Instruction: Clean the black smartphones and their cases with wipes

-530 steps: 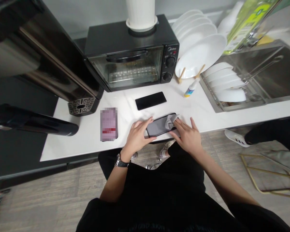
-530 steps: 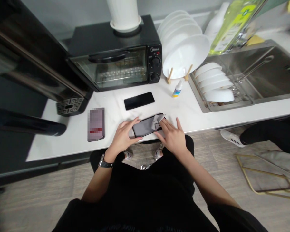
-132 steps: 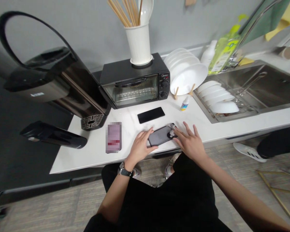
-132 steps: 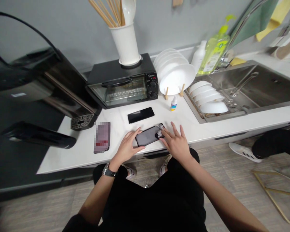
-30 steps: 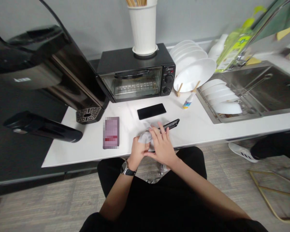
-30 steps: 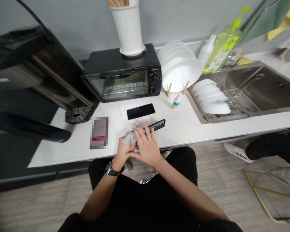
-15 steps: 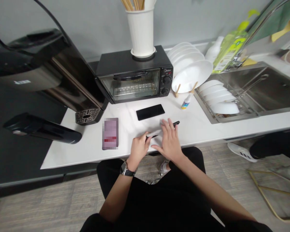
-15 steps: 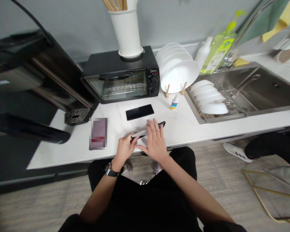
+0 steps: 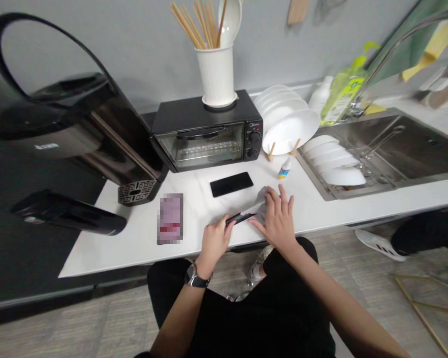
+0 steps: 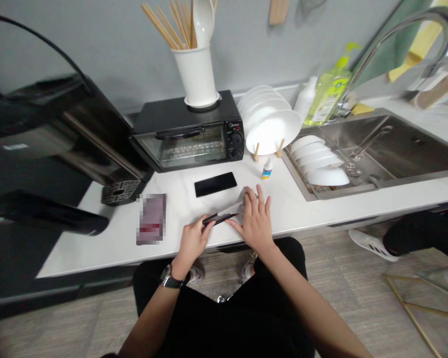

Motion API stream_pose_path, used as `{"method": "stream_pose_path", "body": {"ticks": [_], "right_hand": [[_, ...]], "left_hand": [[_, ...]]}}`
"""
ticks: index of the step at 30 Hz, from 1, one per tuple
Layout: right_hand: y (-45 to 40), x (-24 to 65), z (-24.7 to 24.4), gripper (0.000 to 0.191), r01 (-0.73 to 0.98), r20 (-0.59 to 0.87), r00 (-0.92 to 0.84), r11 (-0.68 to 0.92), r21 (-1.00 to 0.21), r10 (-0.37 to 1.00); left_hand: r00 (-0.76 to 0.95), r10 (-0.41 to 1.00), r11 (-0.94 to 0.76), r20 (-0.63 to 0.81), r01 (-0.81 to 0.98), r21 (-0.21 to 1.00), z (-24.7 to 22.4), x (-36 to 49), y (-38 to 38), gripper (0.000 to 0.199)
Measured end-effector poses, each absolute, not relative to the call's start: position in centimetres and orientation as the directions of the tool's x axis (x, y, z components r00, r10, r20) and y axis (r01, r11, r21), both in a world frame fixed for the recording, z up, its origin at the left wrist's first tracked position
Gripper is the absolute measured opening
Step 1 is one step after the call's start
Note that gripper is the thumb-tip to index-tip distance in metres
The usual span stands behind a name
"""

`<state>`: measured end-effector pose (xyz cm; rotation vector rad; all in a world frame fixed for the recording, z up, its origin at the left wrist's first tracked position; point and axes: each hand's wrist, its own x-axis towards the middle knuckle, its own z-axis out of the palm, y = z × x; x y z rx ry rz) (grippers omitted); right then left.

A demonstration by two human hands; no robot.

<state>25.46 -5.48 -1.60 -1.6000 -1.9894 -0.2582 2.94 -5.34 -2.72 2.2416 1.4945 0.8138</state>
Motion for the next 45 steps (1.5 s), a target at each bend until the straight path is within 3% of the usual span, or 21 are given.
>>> {"method": "stream_pose_path", "body": {"ticks": [8, 12, 17, 20, 24, 28, 32, 35, 40, 42, 45], "right_hand": [[-8.8, 17.6, -2.7, 0.081, 0.819, 0.457, -0.425, 0.547, -0.173, 0.781], [-6.3, 23.4, -2.4, 0.073, 0.888, 0.498, -0.312, 0.434, -0.149, 0.809], [-4.8, 25.2, -1.9, 0.080, 0.926, 0.533, -0.145, 0.305, -0.225, 0.833], [-6.6, 20.2, -2.2, 0.084, 0.868, 0.542, -0.243, 0.430, -0.250, 0.805], [-8.3, 17.0, -2.5, 0.078, 0.797, 0.506, -0.416, 0.571, -0.196, 0.755], [-6.3, 22.8, -2.4, 0.065, 0.860, 0.518, -0.353, 0.488, -0.147, 0.779], [-4.8, 26.3, -1.8, 0.070, 0.921, 0.539, -0.161, 0.321, -0.219, 0.827], [-5.8, 22.4, -1.9, 0.078, 0.889, 0.540, -0.193, 0.379, -0.258, 0.819], [-8.0, 16.6, -2.4, 0.082, 0.786, 0.476, -0.426, 0.576, -0.227, 0.769], [-7.5, 18.6, -2.3, 0.076, 0.790, 0.457, -0.448, 0.579, -0.200, 0.769], [-5.8, 24.0, -1.9, 0.071, 0.870, 0.484, -0.323, 0.457, -0.188, 0.813]], "left_hand": [[0.326, 0.927, -0.375, 0.185, 0.820, 0.433, -3.9, 2.3, -4.8, 0.016], [0.307, 0.920, -0.388, 0.242, 0.790, 0.475, -3.3, 2.6, -5.2, 0.020], [0.286, 0.918, -0.393, 0.274, 0.742, 0.543, -2.8, 3.1, -5.3, 0.023], [0.308, 0.919, -0.393, 0.245, 0.766, 0.509, -3.3, 2.8, -5.0, 0.021], [0.342, 0.919, -0.395, 0.198, 0.792, 0.466, -3.8, 2.1, -4.8, 0.021], [0.331, 0.913, -0.407, 0.236, 0.764, 0.501, -3.1, 2.1, -5.0, 0.019], [0.294, 0.917, -0.399, 0.271, 0.716, 0.573, -2.6, 2.7, -5.2, 0.022], [0.287, 0.919, -0.392, 0.271, 0.733, 0.556, -3.0, 2.7, -4.9, 0.019], [0.311, 0.924, -0.382, 0.223, 0.774, 0.505, -3.8, 1.9, -4.4, 0.015], [0.309, 0.922, -0.387, 0.234, 0.774, 0.502, -3.7, 1.8, -4.5, 0.019], [0.274, 0.926, -0.375, 0.260, 0.752, 0.542, -3.1, 2.3, -4.8, 0.021]]}}
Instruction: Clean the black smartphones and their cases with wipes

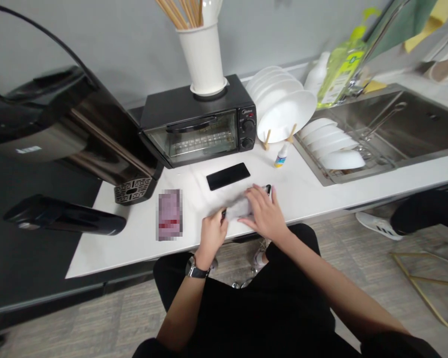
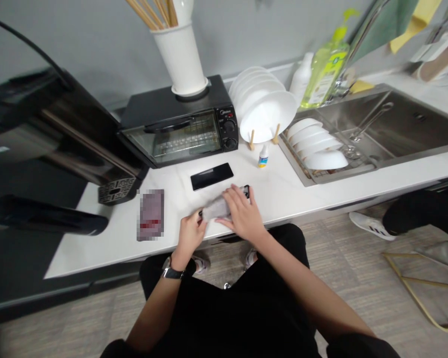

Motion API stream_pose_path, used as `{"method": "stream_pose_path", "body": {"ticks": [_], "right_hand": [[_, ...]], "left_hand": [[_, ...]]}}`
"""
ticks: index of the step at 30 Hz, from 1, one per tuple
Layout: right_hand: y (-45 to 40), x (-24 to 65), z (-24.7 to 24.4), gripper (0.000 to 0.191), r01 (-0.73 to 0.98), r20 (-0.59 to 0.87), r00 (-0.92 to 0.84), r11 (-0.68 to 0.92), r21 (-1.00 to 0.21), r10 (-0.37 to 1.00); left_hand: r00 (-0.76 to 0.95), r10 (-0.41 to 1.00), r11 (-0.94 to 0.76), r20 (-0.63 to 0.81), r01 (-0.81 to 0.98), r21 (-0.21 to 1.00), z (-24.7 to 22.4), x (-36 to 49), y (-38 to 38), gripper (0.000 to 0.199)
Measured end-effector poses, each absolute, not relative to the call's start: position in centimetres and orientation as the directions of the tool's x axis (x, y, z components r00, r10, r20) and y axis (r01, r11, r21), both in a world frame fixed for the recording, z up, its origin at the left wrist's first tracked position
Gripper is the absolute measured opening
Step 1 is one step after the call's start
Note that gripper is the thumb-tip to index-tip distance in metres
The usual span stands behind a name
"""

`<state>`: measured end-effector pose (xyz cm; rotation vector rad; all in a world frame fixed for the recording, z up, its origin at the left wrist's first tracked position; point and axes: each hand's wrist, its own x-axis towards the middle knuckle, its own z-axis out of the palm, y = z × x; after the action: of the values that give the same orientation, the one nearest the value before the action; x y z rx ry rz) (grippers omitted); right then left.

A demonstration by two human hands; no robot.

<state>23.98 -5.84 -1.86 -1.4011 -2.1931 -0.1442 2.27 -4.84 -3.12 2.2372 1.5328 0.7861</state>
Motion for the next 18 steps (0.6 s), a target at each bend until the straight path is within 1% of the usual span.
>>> {"method": "stream_pose_path", "body": {"ticks": [3, 5, 7, 9, 11, 13, 15, 18], "right_hand": [[-4.9, 26.4, -1.4, 0.075, 0.908, 0.518, -0.189, 0.350, -0.232, 0.834], [-5.3, 24.7, -1.5, 0.081, 0.894, 0.526, -0.175, 0.358, -0.270, 0.832], [-6.7, 21.3, -2.0, 0.087, 0.860, 0.513, -0.236, 0.423, -0.285, 0.825], [-8.2, 18.2, -2.5, 0.091, 0.818, 0.481, -0.341, 0.507, -0.272, 0.808], [-9.0, 17.0, -2.8, 0.089, 0.785, 0.454, -0.427, 0.570, -0.244, 0.782], [-8.7, 18.4, -2.7, 0.081, 0.782, 0.442, -0.456, 0.585, -0.215, 0.772], [-7.4, 21.5, -2.4, 0.074, 0.817, 0.462, -0.404, 0.538, -0.205, 0.790], [-5.3, 25.3, -2.0, 0.073, 0.882, 0.518, -0.226, 0.399, -0.251, 0.825]], "left_hand": [[0.254, 0.933, -0.359, 0.256, 0.727, 0.586, -2.7, 2.8, -5.1, 0.022], [0.264, 0.930, -0.367, 0.257, 0.730, 0.576, -2.8, 2.9, -5.0, 0.021], [0.291, 0.925, -0.380, 0.247, 0.755, 0.534, -3.3, 2.6, -4.8, 0.020], [0.312, 0.924, -0.383, 0.223, 0.784, 0.488, -3.8, 2.2, -4.7, 0.022], [0.317, 0.926, -0.378, 0.207, 0.799, 0.467, -4.1, 1.9, -4.6, 0.022], [0.318, 0.926, -0.377, 0.203, 0.804, 0.460, -4.0, 1.8, -4.6, 0.022], [0.314, 0.925, -0.380, 0.215, 0.794, 0.475, -3.6, 2.1, -4.8, 0.021], [0.292, 0.923, -0.384, 0.252, 0.752, 0.536, -2.9, 2.6, -5.1, 0.020]]}}
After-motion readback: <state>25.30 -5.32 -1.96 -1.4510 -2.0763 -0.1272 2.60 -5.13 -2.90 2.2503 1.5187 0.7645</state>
